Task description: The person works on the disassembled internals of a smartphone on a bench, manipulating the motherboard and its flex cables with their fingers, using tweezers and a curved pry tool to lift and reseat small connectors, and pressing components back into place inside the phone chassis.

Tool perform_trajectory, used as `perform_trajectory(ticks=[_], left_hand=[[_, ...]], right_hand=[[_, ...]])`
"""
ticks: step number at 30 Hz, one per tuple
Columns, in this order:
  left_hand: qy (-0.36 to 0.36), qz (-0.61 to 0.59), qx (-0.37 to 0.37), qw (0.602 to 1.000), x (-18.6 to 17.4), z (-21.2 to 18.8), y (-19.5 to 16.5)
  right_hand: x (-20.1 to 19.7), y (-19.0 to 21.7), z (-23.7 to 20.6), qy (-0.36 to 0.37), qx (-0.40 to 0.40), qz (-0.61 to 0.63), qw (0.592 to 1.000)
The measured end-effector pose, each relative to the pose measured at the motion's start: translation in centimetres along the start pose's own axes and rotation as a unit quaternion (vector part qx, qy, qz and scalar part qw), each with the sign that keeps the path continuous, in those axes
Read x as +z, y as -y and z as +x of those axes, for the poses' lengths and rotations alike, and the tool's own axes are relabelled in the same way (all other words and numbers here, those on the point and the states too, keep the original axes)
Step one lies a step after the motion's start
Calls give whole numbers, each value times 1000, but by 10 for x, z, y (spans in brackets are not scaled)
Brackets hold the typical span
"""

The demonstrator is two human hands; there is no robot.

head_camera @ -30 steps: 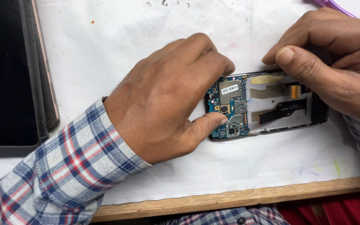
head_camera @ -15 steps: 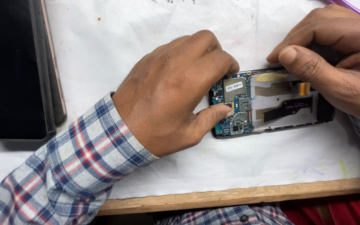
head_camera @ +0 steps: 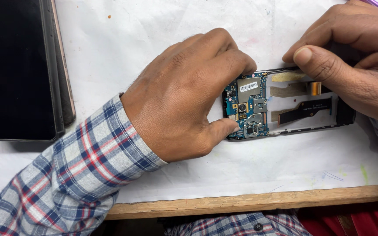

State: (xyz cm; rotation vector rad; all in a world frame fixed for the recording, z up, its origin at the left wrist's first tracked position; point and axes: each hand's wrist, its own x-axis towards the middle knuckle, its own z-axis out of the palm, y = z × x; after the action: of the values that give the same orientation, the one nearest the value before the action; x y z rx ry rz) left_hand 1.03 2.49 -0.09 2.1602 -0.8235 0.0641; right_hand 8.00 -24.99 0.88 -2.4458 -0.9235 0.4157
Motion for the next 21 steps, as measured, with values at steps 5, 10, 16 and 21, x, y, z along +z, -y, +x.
perform_trajectory(ticks=[5, 10, 16, 21], left_hand=[[4, 4, -12, 1000, 2, -1, -1], [6, 0, 1, 1000, 1, 0, 2], [23, 3, 14, 1000, -4, -1, 3], [23, 12, 29, 999, -4, -1, 4]], right_hand=[[2, 1, 0, -1, 11, 7, 1000], [3, -1, -2, 4, 27, 27, 999], [-4, -19, -4, 42, -24, 16, 999], [-10, -35, -14, 39, -158, -25, 986]])
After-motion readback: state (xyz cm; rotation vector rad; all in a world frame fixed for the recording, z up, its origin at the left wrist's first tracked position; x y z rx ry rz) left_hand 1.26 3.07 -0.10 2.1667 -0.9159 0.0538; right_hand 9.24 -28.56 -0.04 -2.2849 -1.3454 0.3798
